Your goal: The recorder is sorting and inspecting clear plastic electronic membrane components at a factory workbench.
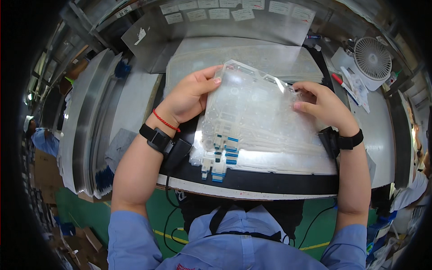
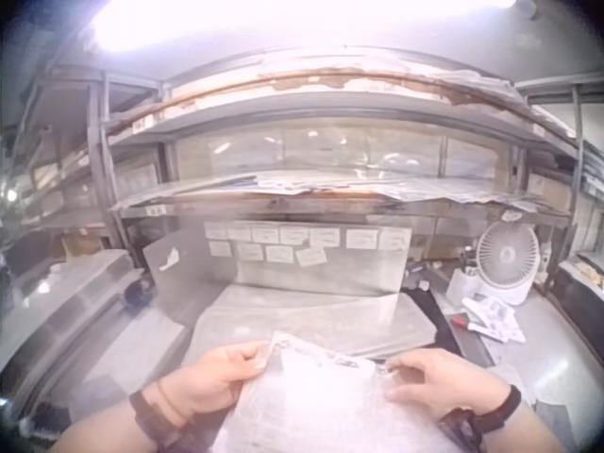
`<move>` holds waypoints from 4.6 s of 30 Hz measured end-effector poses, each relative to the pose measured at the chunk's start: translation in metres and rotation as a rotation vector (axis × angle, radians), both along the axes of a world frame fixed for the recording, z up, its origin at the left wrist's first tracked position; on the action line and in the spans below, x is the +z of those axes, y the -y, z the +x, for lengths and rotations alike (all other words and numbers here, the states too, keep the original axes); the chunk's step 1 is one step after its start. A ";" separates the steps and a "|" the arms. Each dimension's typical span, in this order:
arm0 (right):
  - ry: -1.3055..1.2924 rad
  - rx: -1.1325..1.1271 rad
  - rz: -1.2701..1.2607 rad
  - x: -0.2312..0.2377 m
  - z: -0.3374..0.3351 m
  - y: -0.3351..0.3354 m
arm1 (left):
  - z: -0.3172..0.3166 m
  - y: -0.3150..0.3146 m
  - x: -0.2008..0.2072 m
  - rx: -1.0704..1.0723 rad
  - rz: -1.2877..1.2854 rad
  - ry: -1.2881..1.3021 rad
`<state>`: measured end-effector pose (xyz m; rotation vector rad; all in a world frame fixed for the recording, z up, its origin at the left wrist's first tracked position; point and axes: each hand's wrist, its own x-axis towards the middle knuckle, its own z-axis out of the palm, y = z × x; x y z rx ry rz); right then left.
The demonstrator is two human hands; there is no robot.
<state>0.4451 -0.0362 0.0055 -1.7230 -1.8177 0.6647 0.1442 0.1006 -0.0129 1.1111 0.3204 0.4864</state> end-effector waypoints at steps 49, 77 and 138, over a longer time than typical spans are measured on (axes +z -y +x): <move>-0.062 -0.065 0.051 0.000 -0.002 -0.003 | 0.004 0.002 -0.005 0.138 -0.013 -0.144; -0.133 -0.117 -0.073 0.006 0.000 -0.002 | -0.002 0.000 0.000 0.047 -0.010 -0.079; -0.170 -0.116 -0.039 0.016 0.002 0.003 | -0.007 -0.009 -0.006 0.075 0.329 -0.420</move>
